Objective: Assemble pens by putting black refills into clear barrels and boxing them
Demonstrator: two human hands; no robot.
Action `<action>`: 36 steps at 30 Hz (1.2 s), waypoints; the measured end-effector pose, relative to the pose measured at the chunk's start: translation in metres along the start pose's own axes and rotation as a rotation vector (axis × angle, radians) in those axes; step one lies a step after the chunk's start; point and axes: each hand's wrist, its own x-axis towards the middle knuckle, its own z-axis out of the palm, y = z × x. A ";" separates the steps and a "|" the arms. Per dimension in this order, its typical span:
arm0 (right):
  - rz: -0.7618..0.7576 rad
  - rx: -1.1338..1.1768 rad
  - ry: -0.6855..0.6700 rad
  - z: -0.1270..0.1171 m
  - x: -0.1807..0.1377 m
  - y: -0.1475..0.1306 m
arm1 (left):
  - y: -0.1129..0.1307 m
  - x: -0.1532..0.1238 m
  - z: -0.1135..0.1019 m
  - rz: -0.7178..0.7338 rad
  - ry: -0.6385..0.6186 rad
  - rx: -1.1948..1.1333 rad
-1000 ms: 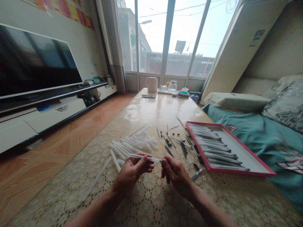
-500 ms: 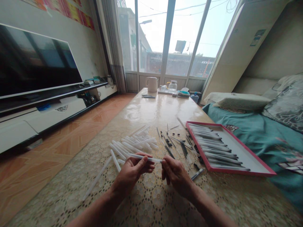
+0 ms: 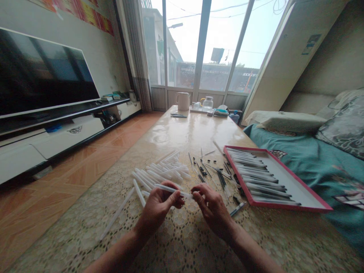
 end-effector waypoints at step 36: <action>0.057 -0.111 0.081 0.005 0.002 0.020 | -0.016 0.019 -0.025 0.506 -0.057 1.150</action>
